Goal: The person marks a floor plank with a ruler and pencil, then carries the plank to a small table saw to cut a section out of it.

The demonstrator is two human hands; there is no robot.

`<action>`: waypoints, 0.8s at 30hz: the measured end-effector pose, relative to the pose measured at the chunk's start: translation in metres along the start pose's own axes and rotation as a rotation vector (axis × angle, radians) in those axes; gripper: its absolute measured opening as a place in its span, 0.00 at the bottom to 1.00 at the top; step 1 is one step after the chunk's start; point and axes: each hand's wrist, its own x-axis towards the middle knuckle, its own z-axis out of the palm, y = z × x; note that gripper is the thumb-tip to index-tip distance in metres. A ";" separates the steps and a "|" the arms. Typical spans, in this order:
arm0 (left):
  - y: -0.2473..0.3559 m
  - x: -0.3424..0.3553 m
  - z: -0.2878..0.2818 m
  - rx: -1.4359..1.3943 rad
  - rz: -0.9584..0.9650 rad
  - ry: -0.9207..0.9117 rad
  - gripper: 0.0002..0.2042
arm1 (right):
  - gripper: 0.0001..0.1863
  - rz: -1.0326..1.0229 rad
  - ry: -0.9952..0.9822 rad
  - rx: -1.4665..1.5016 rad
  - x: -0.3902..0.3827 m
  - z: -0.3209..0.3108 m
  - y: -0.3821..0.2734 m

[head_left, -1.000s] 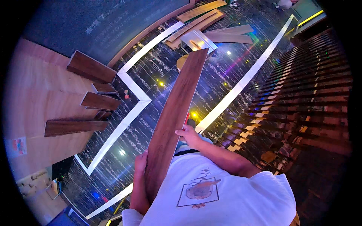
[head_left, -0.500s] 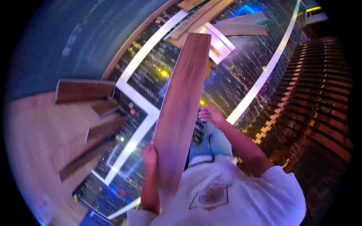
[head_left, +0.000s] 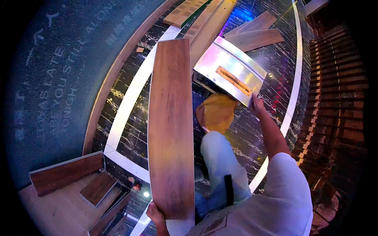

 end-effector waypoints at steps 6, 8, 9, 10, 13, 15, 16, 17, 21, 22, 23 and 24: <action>-0.002 0.038 0.041 0.058 0.113 0.117 0.20 | 0.22 0.028 -0.119 0.182 -0.030 0.007 -0.005; -0.015 0.040 0.044 -0.024 0.112 0.135 0.21 | 0.21 0.107 -0.116 0.198 -0.056 0.044 0.001; -0.016 0.039 0.043 -0.053 0.103 0.124 0.21 | 0.23 0.151 -0.181 0.311 -0.085 0.067 -0.001; -0.003 0.037 0.049 0.014 0.135 0.090 0.22 | 0.27 0.099 -0.232 0.478 -0.097 0.083 0.014; 0.008 0.029 0.056 -0.114 0.097 0.136 0.24 | 0.20 0.234 -0.352 0.856 -0.159 0.175 0.007; 0.010 0.025 0.057 -0.141 0.072 0.134 0.24 | 0.19 0.242 -0.550 0.909 -0.168 0.219 0.019; 0.016 0.023 0.059 -0.162 0.080 0.150 0.24 | 0.18 0.262 -0.562 0.971 -0.183 0.247 0.014; 0.019 0.019 0.062 -0.185 0.083 0.161 0.23 | 0.18 0.271 -0.517 1.030 -0.198 0.272 0.004; 0.000 0.018 0.056 -0.105 0.087 0.191 0.22 | 0.16 0.172 -0.667 1.070 -0.216 0.333 -0.012; 0.001 0.019 0.056 -0.099 0.112 0.207 0.22 | 0.16 0.203 -0.798 0.964 -0.221 0.328 -0.011; 0.004 0.020 0.056 -0.094 0.137 0.219 0.21 | 0.17 0.231 -0.923 0.854 -0.229 0.316 -0.007; 0.013 0.025 0.056 -0.013 0.144 0.197 0.21 | 0.17 0.249 -1.057 0.735 -0.244 0.303 -0.014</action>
